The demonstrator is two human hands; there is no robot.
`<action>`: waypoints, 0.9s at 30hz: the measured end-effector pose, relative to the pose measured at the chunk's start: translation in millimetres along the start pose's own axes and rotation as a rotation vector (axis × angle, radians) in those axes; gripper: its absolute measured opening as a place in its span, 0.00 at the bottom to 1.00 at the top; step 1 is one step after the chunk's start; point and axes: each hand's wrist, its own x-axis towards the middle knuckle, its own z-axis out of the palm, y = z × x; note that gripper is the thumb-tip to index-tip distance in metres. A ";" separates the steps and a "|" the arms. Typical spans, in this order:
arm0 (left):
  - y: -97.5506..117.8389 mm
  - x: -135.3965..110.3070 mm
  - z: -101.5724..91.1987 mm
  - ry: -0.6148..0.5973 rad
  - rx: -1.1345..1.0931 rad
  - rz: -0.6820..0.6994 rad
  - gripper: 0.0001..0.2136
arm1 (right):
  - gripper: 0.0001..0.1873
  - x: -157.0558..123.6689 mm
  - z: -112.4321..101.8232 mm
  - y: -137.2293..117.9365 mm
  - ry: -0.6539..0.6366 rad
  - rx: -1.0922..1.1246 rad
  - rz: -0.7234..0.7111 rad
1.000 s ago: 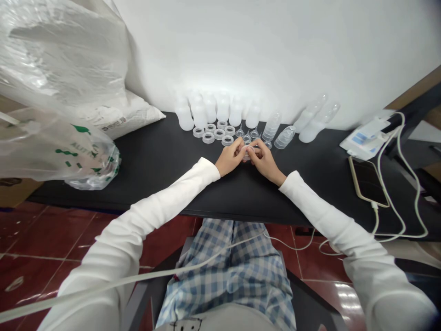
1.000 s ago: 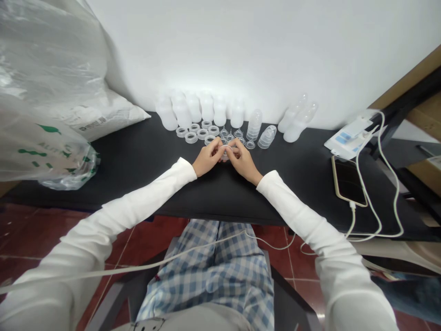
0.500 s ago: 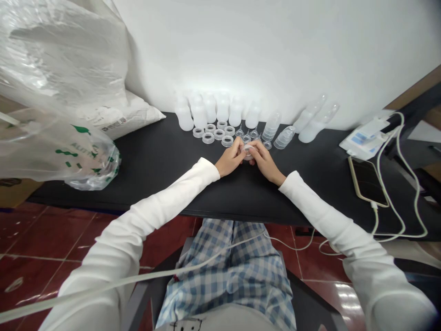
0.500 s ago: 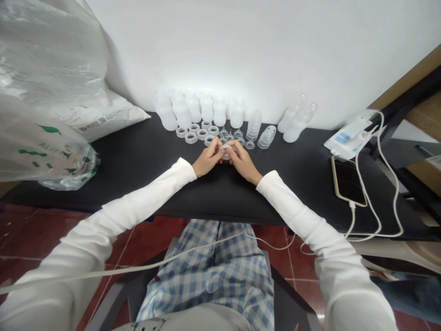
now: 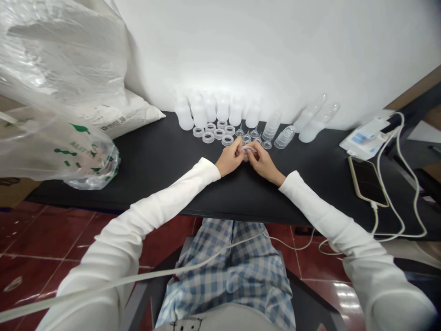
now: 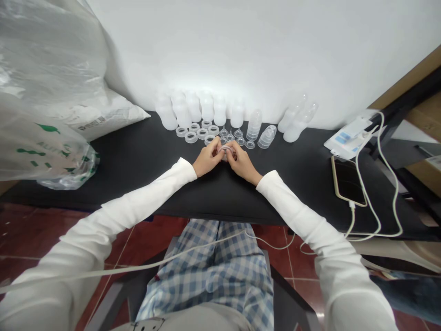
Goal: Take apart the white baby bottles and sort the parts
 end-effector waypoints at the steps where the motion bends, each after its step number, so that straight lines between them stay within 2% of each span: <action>1: 0.2 0.2 0.1 0.006 0.009 0.012 0.14 | 0.21 0.0 0.2 0.2 0.006 -0.005 0.000; 7: -2.3 1.6 0.1 0.029 -0.021 0.020 0.14 | 0.25 1.2 1.8 -2.7 0.034 0.098 0.043; 12: -5.8 2.5 -0.5 -0.023 -0.104 -0.051 0.15 | 0.26 -0.1 -0.6 -5.5 -0.004 0.115 0.124; 19: -5.0 1.6 -0.3 -0.103 -0.152 -0.047 0.18 | 0.22 -0.8 -4.7 -4.6 -0.034 0.130 0.165; 22: -5.9 2.0 0.1 -0.081 -0.144 -0.033 0.17 | 0.20 -0.1 -5.8 -4.7 -0.063 0.129 0.148; 27: -5.3 1.6 1.0 -0.014 -0.095 -0.027 0.16 | 0.24 1.3 -4.3 -4.1 -0.043 0.062 0.096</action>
